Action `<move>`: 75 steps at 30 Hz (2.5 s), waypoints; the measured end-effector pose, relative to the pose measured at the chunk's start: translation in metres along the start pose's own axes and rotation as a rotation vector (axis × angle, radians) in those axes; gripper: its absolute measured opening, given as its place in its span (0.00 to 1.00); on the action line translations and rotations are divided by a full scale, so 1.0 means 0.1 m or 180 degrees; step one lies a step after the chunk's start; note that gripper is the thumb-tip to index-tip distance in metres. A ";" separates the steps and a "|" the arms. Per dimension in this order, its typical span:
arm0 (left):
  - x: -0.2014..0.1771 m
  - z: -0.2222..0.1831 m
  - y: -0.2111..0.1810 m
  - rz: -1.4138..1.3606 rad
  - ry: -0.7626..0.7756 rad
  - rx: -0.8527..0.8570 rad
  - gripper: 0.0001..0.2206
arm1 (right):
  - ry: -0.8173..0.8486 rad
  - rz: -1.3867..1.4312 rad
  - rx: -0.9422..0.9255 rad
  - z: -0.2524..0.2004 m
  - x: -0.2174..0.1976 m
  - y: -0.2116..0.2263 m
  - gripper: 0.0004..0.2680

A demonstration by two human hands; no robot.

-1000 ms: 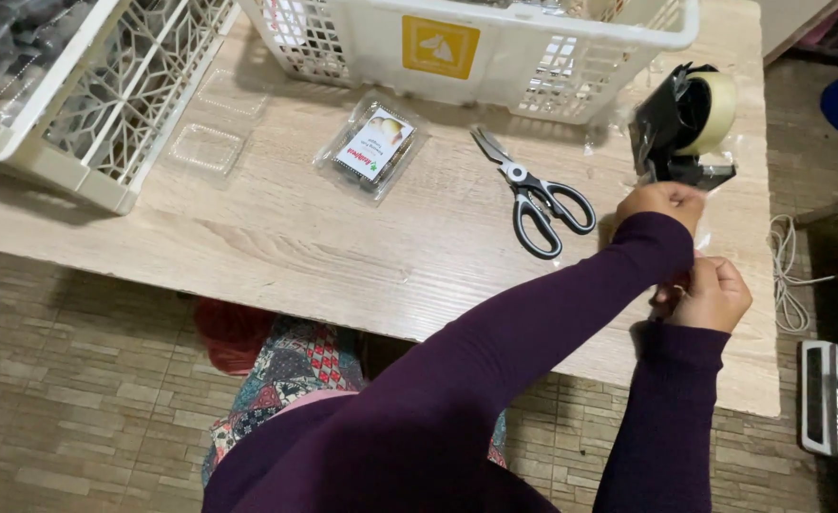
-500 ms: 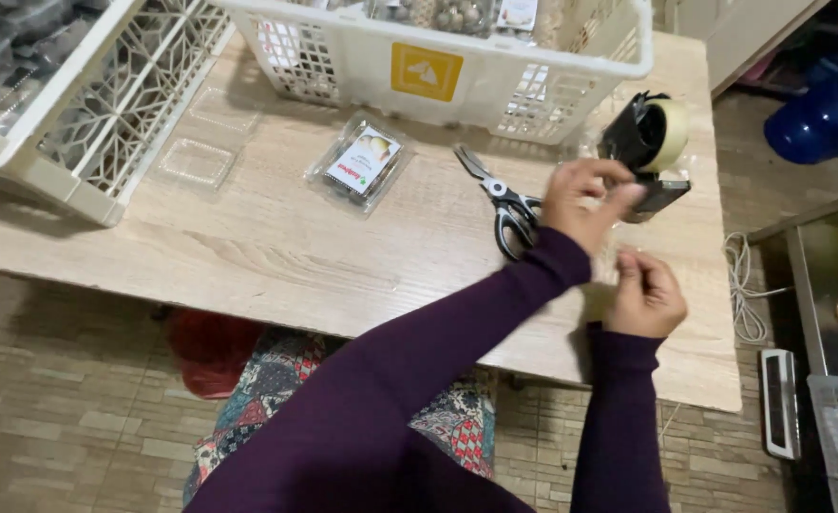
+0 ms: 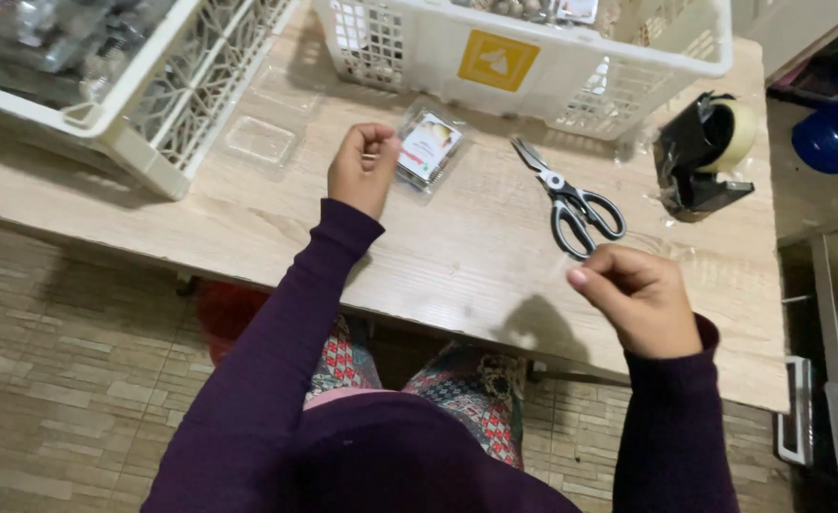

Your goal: Manually packaging food items by applying labels to plastic containers and sealing them with tape.

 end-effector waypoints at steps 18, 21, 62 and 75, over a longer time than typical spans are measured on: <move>0.08 0.04 0.23 0.1331 0.0684 0.0318 0.18 | 0.0500 0.1409 -0.0121 0.07 0.54 0.43 0.08; -0.03 -0.28 -0.32 0.0547 0.0680 0.0216 0.14 | 0.0474 0.1084 -0.0101 0.08 0.60 0.43 0.10; -0.09 0.08 -0.02 0.0511 0.2204 0.0101 0.37 | 0.0026 -0.0646 0.0908 1.06 1.04 -1.20 0.04; -0.01 0.23 0.15 0.0223 0.2629 -0.0777 0.45 | -0.0011 0.0622 0.1080 1.15 0.96 -1.57 0.13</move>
Point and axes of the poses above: each hand's wrist, its own z-axis towards the middle knuckle, its own x-axis out of the palm, y = z × x, the point moved 8 cm from there along z, towards the middle knuckle, and after that the axes turned 8 degrees about z, right-handed, at the moved point
